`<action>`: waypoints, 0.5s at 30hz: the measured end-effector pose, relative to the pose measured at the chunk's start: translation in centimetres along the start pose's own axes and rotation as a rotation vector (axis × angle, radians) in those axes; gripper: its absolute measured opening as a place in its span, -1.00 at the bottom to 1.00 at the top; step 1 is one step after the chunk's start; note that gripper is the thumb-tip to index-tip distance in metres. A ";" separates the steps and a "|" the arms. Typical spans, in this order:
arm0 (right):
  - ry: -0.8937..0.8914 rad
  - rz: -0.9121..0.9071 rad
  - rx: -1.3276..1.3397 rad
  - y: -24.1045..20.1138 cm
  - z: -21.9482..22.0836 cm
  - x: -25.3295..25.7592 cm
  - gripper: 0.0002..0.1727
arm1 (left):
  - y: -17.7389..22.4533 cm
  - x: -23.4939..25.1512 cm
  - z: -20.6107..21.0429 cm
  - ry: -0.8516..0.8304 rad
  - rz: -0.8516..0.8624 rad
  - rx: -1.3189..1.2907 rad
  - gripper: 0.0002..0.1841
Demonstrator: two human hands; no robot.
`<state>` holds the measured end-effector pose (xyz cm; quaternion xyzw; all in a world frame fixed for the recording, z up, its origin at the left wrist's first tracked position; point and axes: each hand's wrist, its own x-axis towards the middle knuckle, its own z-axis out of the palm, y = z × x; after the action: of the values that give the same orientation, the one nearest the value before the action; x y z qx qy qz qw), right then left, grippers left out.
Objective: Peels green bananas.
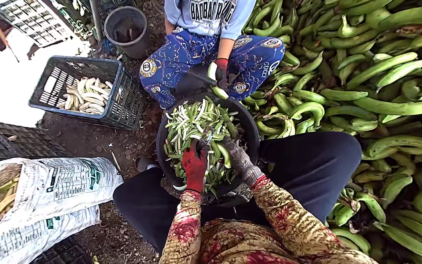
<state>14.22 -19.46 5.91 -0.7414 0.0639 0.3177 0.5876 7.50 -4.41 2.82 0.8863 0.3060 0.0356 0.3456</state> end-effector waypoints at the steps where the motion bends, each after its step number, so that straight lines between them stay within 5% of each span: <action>1: -0.014 0.035 0.089 -0.1 -0.1 0.0 -0.43 | -0.2 0.2 -0.5 -0.011 -0.023 -0.032 -0.42; 6: 0.002 0.080 0.459 -0.5 -1.1 1.3 -0.52 | -0.2 -2.2 -1.7 -0.207 0.145 -0.336 -0.53; 9: 0.120 -0.043 0.332 0.0 -1.1 2.3 -0.49 | 0.3 -4.5 -1.4 -0.320 0.214 -0.372 -0.48; 15: 0.210 -0.124 0.254 -0.4 -0.7 2.5 -0.45 | 0.8 -6.3 -1.0 -0.279 0.216 -0.376 -0.46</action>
<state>16.62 -19.29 4.97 -0.6928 0.1186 0.1911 0.6851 2.58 -7.85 4.99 0.8304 0.1471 0.0058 0.5373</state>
